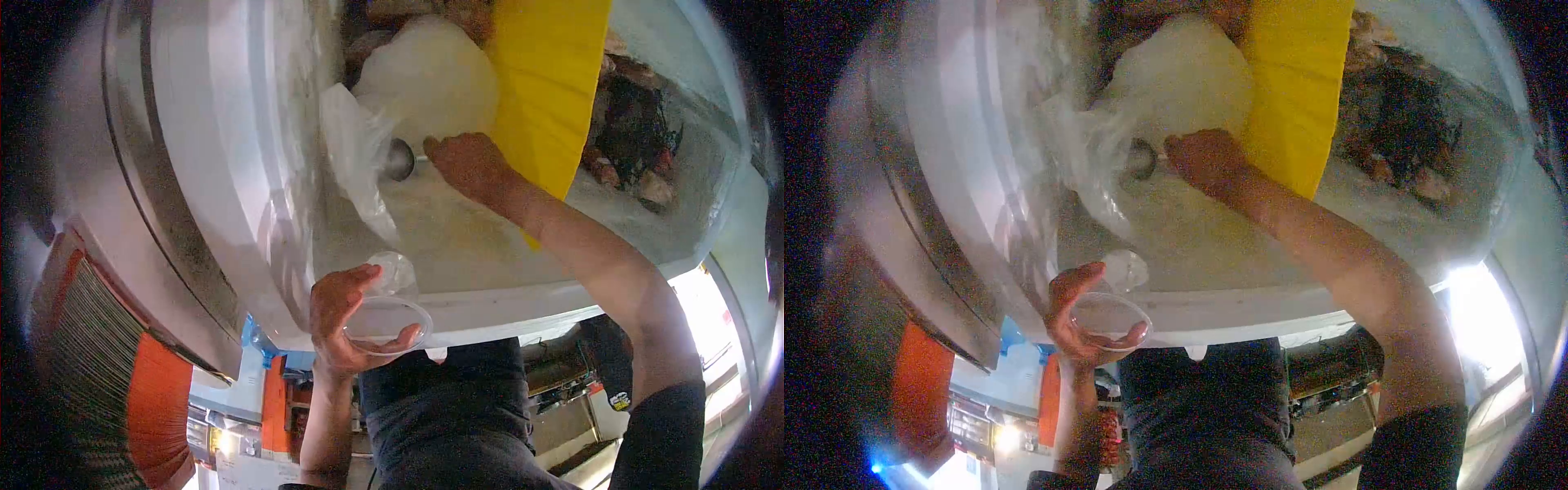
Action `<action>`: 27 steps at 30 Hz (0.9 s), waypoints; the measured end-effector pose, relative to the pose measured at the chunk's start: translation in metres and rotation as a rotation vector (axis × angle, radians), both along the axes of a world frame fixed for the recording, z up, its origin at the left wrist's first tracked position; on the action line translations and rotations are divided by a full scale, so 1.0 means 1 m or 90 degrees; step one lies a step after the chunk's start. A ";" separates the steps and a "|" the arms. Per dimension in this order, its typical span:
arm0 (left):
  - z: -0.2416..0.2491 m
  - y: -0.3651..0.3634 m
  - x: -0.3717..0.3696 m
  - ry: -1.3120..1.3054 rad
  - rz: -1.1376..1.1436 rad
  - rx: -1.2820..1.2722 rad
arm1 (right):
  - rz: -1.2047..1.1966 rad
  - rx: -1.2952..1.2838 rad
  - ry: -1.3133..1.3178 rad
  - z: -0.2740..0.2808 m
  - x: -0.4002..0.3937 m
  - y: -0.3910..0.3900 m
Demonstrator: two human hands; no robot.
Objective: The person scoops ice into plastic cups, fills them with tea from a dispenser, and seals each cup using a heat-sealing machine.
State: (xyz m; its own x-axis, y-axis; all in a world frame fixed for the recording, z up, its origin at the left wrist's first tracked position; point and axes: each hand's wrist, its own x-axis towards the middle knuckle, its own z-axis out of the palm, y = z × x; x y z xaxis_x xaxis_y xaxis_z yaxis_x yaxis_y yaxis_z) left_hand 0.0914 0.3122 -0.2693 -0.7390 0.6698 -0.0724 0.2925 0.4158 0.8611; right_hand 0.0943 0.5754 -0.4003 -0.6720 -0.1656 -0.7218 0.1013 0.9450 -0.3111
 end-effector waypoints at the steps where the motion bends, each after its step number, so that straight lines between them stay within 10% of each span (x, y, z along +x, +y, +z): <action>1: 0.000 0.000 0.000 -0.019 0.003 -0.003 | 0.001 0.001 0.004 -0.018 0.016 0.004; 20: -0.005 0.004 -0.001 -0.026 0.013 0.035 | -0.039 0.082 -0.176 -0.066 0.065 0.003; 27: -0.003 0.073 -0.030 -0.127 -0.360 -0.055 | -0.008 0.145 -0.224 -0.020 0.049 0.016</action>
State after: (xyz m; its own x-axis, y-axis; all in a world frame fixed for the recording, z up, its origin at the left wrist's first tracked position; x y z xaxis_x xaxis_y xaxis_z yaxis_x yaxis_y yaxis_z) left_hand 0.0614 0.3854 -0.2719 -0.2374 0.9400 -0.2449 0.3252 0.3144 0.8918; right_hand 0.1430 0.5912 -0.4208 -0.3787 0.0321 -0.9250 0.1764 0.9836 -0.0381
